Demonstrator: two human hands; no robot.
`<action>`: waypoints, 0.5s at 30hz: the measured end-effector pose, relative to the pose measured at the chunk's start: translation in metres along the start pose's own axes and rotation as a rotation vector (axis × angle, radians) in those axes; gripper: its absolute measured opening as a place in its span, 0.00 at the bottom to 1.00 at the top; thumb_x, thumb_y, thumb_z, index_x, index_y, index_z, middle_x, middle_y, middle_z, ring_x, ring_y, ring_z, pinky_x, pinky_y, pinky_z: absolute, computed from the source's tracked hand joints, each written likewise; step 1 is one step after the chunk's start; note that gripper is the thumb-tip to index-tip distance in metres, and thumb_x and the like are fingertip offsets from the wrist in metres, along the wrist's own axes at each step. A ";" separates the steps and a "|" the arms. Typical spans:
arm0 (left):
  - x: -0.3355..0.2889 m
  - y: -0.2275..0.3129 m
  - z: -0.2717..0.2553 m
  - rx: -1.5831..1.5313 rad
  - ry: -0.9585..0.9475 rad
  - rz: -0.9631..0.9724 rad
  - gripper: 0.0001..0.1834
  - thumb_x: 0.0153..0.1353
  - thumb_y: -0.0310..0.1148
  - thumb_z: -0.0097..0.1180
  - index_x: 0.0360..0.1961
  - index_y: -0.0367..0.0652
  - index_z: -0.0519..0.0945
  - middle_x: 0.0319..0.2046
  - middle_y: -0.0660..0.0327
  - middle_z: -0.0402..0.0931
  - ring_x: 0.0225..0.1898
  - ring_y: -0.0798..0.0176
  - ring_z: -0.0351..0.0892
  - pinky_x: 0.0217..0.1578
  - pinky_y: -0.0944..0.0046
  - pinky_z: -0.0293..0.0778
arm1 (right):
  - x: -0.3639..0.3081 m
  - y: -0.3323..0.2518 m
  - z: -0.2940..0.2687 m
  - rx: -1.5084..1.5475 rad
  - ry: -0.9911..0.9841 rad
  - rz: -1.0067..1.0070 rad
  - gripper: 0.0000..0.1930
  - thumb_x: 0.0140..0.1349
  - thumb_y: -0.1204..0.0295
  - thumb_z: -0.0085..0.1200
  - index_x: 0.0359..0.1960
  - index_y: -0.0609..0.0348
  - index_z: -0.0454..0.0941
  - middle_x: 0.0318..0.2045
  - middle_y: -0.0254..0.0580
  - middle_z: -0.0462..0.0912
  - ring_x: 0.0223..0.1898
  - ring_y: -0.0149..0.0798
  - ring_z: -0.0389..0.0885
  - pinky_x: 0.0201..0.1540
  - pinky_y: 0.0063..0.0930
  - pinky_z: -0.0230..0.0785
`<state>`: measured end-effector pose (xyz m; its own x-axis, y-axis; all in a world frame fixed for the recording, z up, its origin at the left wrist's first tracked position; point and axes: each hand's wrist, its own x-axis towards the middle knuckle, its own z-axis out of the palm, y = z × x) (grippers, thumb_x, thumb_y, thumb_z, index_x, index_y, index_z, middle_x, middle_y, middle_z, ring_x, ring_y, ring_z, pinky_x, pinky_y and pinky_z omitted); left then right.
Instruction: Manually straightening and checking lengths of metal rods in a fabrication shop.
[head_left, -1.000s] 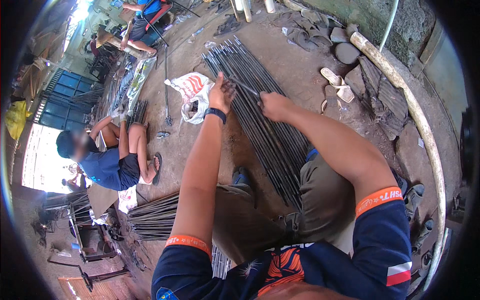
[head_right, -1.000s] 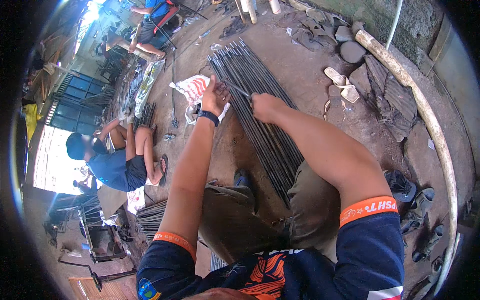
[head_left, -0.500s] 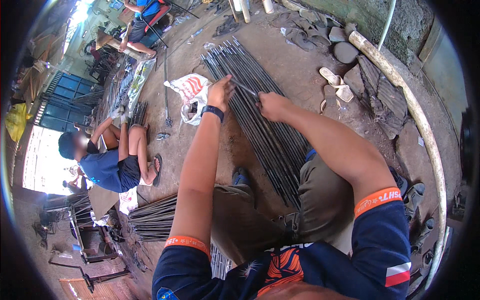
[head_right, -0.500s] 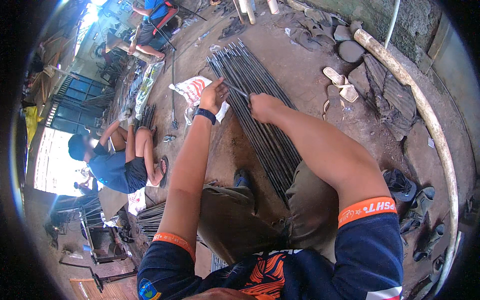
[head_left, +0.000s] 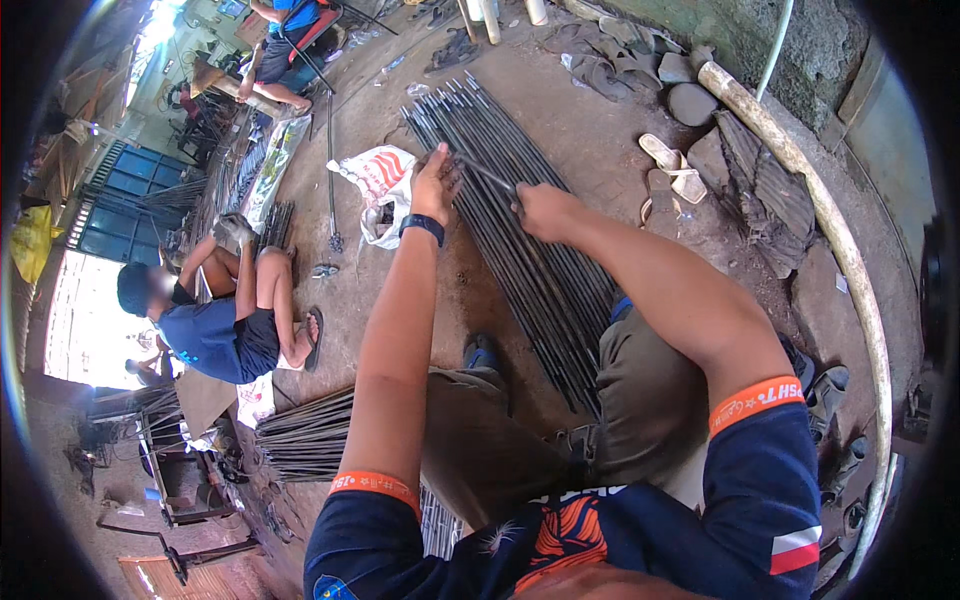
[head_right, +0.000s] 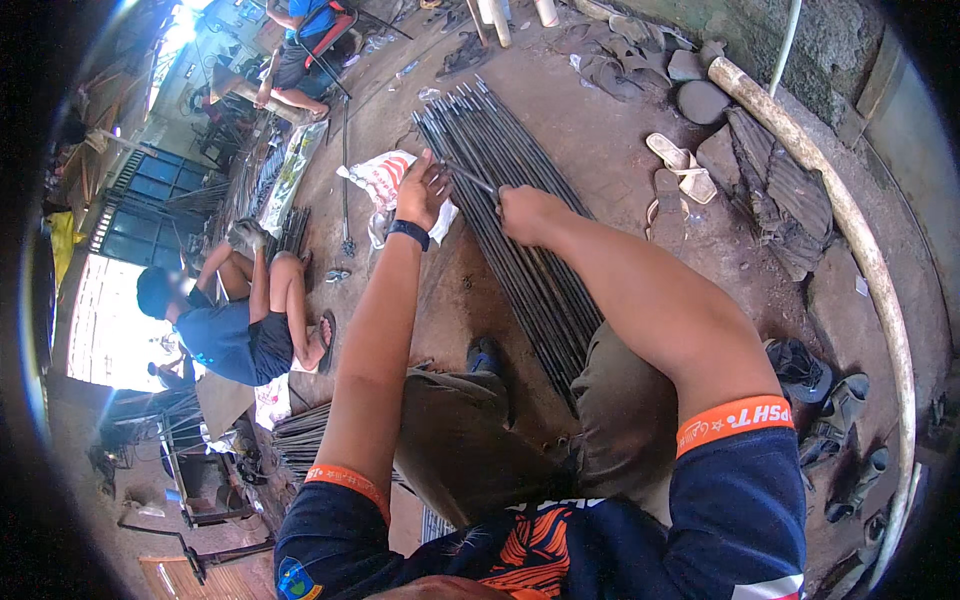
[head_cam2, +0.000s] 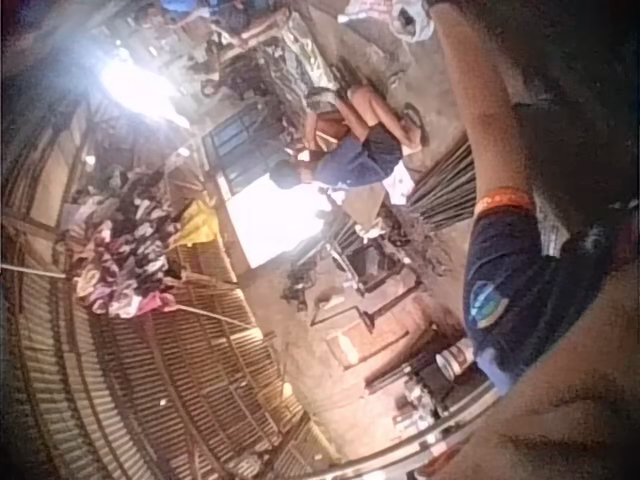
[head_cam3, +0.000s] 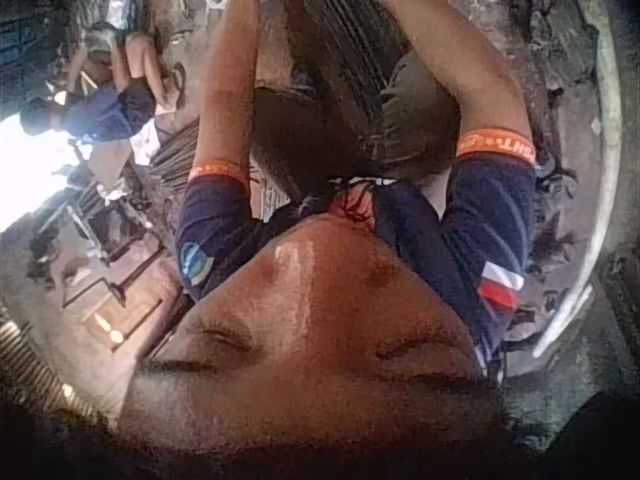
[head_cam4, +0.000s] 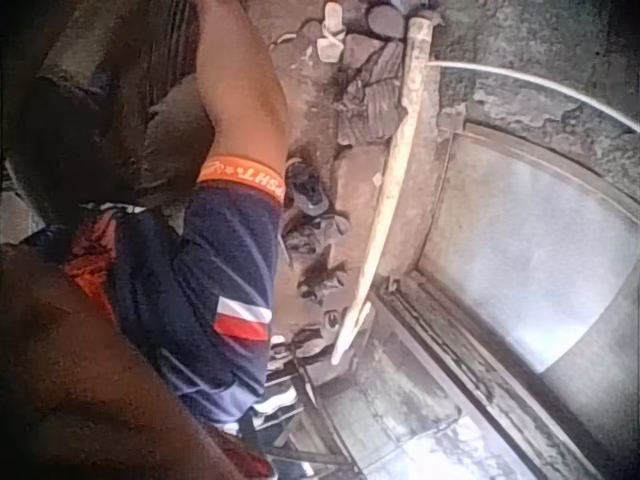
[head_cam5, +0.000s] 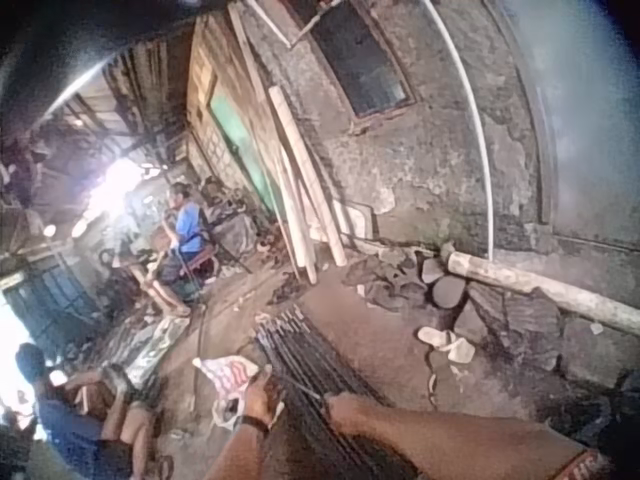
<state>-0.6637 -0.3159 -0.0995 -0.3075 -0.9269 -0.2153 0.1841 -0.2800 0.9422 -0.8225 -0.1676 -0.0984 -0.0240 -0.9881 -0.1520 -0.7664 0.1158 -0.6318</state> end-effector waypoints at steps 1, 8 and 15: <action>-0.001 0.001 0.002 0.028 0.049 -0.029 0.28 0.53 0.41 0.62 0.51 0.41 0.65 0.46 0.57 0.72 0.48 0.57 0.71 0.49 0.52 0.63 | 0.000 0.001 0.001 -0.010 0.003 -0.015 0.13 0.59 0.70 0.43 0.43 0.63 0.70 0.39 0.57 0.77 0.44 0.55 0.75 0.45 0.46 0.67; -0.007 -0.021 -0.035 0.693 0.189 0.120 0.28 0.51 0.46 0.62 0.46 0.39 0.70 0.38 0.57 0.75 0.39 0.62 0.74 0.42 0.60 0.66 | 0.002 -0.003 0.002 -0.007 0.000 -0.005 0.14 0.61 0.67 0.40 0.42 0.63 0.71 0.40 0.56 0.77 0.44 0.55 0.75 0.46 0.47 0.66; -0.006 -0.004 0.008 0.511 0.023 0.167 0.34 0.49 0.58 0.59 0.43 0.38 0.70 0.31 0.63 0.75 0.30 0.68 0.74 0.27 0.69 0.65 | 0.001 -0.002 0.001 -0.019 -0.011 0.003 0.13 0.61 0.68 0.39 0.43 0.63 0.70 0.40 0.56 0.77 0.45 0.55 0.75 0.46 0.47 0.66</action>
<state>-0.6695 -0.3073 -0.0995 -0.2915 -0.9552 -0.0519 -0.2512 0.0241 0.9676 -0.8201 -0.1688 -0.0984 -0.0196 -0.9865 -0.1624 -0.7781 0.1171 -0.6171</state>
